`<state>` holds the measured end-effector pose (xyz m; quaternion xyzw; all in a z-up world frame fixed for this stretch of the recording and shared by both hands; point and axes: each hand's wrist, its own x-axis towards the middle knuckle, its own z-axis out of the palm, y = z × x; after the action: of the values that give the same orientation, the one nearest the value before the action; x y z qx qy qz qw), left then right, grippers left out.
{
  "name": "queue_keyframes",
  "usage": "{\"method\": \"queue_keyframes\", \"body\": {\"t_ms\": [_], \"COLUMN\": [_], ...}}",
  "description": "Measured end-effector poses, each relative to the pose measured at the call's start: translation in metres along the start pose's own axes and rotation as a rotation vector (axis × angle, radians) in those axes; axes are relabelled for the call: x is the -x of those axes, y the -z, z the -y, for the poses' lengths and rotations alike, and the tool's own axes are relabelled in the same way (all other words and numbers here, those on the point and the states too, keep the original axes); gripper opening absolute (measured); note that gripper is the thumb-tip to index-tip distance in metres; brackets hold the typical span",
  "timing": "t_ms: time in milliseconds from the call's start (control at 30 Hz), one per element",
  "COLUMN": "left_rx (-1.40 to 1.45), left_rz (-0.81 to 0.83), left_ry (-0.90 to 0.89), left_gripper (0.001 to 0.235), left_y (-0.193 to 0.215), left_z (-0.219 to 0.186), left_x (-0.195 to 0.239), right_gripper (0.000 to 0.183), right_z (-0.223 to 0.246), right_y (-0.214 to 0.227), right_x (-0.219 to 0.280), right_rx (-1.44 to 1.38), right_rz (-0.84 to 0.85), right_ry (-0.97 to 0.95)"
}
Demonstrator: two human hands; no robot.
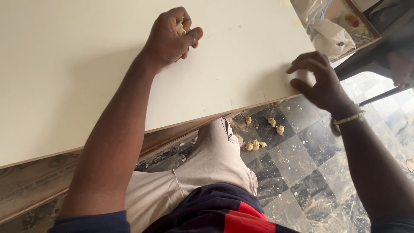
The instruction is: Manually peel small pieces of masking tape from the edges of a white laminated furniture board.
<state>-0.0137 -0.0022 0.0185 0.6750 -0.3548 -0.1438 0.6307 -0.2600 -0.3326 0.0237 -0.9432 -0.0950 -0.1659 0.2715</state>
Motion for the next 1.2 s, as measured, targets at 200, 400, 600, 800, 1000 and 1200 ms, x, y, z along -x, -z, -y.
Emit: {"method": "queue_keyframes", "body": {"t_ms": [200,400,600,800,1000,1200], "left_rx": [-0.011,-0.026,-0.027,-0.052,-0.044,-0.046], "left_rz": [0.019,0.002,-0.003,-0.006,-0.005,0.003], "left_ry": [-0.044,0.012,-0.007,-0.030,-0.024,-0.015], "left_gripper": [0.036,0.035,0.033,0.036,0.038,0.036], "left_y": [0.002,0.002,-0.001,0.000,0.002,0.002], "left_z": [0.014,0.001,0.006,0.005,0.007,0.011], "left_x": [-0.001,0.002,-0.001,0.000,-0.001,-0.001], "right_gripper": [0.003,0.008,0.008,0.002,0.011,0.023], "right_z": [-0.004,-0.022,0.011,0.007,-0.003,0.017], "right_y": [-0.010,-0.006,0.011,0.007,0.017,0.021], "right_x": [0.007,0.015,-0.003,-0.009,0.004,0.034], "right_rx": [0.504,0.704,0.554,0.742,0.666,0.518], "right_rz": [0.018,0.059,0.040,0.139,0.251,0.120], "right_ry": [0.204,0.023,0.267,0.304,0.206,0.116]}}
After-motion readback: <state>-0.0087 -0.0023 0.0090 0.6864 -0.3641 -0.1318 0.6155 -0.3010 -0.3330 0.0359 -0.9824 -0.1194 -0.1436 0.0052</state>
